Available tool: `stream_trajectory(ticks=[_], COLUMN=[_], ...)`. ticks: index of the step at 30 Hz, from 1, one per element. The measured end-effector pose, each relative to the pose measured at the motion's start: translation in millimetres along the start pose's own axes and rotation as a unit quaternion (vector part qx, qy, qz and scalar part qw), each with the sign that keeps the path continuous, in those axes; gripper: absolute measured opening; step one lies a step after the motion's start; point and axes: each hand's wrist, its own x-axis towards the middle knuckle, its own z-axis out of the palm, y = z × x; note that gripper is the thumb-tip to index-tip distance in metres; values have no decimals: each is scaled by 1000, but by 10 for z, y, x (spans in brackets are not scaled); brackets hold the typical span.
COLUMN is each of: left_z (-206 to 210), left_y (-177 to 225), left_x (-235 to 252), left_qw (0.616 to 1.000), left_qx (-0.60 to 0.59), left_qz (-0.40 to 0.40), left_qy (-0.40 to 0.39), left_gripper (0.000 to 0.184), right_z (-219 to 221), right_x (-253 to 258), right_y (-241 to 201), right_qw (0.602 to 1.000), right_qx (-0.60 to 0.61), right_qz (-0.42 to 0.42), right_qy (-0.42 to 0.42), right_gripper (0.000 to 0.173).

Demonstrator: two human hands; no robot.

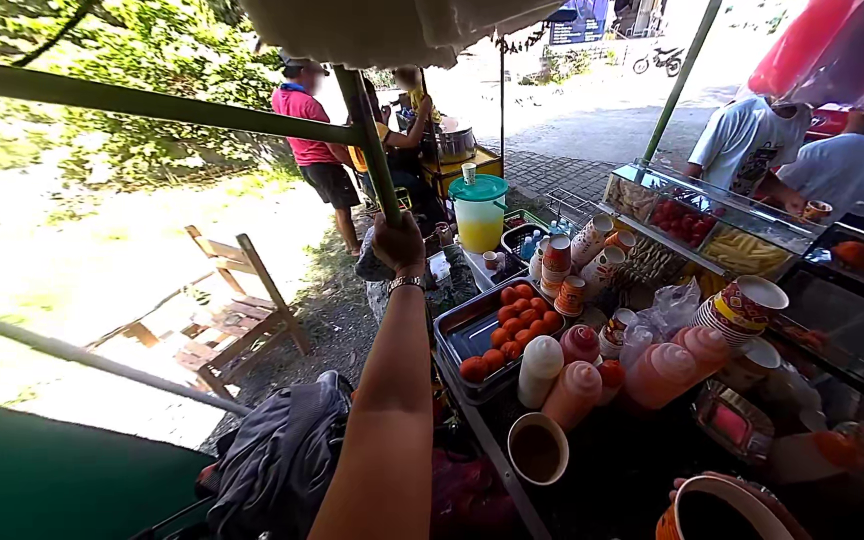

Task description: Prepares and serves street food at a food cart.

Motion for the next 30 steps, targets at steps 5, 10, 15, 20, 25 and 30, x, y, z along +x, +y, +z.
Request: stream_trajectory(ticks=[5, 10, 15, 20, 25, 30], left_z=[8, -56, -42, -63, -63, 11], left_y=[-1, 61, 44, 62, 37, -37], left_x=[2, -27, -36, -61, -47, 8], left_qw=[1000, 1000, 1000, 1000, 1000, 1000], left_qx=[10, 21, 18, 10, 11, -5], left_qz=[3, -11, -2, 4, 1, 19], left_qy=[6, -15, -9, -12, -17, 10], left_gripper=[35, 37, 36, 36, 40, 38], right_z=[-81, -41, 57, 229, 401, 482], right_x=[182, 397, 589, 711, 831, 874], right_y=[-204, -464, -720, -959, -1165, -1313], right_qw=[997, 993, 981, 967, 952, 939], right_qx=[-43, -49, -68, -59, -48, -62], right_qz=[-41, -59, -104, -158, -197, -209], right_qy=[-48, -84, -150, -190, -230, -265], right_gripper=[81, 84, 77, 68, 59, 48])
